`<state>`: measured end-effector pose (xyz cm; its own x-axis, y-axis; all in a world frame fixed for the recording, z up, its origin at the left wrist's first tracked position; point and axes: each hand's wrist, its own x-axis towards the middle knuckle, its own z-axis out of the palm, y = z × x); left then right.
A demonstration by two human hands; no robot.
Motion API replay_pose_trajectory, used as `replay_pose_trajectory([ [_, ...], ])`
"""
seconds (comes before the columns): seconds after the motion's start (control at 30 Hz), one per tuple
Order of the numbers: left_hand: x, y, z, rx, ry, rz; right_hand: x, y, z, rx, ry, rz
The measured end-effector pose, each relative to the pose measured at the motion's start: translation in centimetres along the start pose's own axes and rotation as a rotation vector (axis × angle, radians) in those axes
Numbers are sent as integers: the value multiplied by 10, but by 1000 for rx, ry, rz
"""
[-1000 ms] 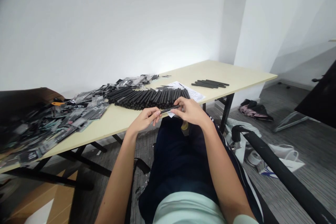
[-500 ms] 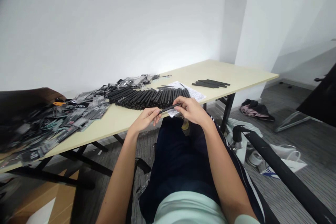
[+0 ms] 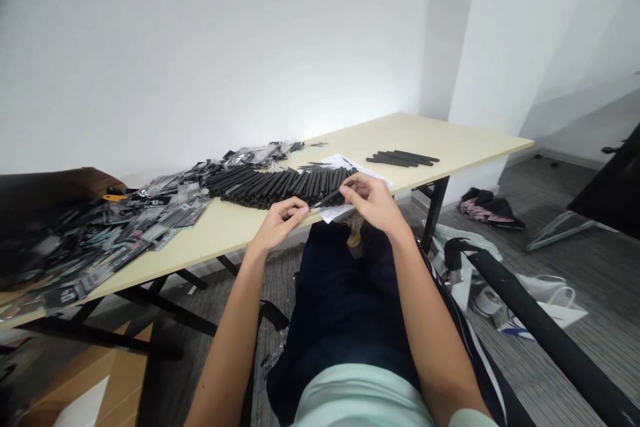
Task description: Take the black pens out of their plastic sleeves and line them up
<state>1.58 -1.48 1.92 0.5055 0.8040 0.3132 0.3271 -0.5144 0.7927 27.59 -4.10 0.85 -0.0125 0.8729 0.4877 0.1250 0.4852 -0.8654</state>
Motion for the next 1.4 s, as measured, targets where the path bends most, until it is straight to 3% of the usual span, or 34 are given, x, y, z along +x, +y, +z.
replay_pose_trajectory([
  [0.17,-2,-1,-1,-35,6,-11,5,1,0,116,251,28],
  [0.27,-1,-3,-1,-43,-3,-1,7,-1,1,173,298,7],
  [0.43,-1,-4,-2,-47,-15,7,4,-1,2,213,173,-11],
  [0.7,0,-4,-2,-85,-41,6,-2,-10,10,-330,-217,-138],
  [0.87,0,-4,-3,-79,-49,-4,0,-8,14,-380,-216,-140],
  [1.1,-1,-5,-4,-59,-38,-22,-1,-7,-14,-438,-83,-105],
  [1.4,0,-2,-4,-55,-45,-7,-6,-14,-30,-435,-302,74],
])
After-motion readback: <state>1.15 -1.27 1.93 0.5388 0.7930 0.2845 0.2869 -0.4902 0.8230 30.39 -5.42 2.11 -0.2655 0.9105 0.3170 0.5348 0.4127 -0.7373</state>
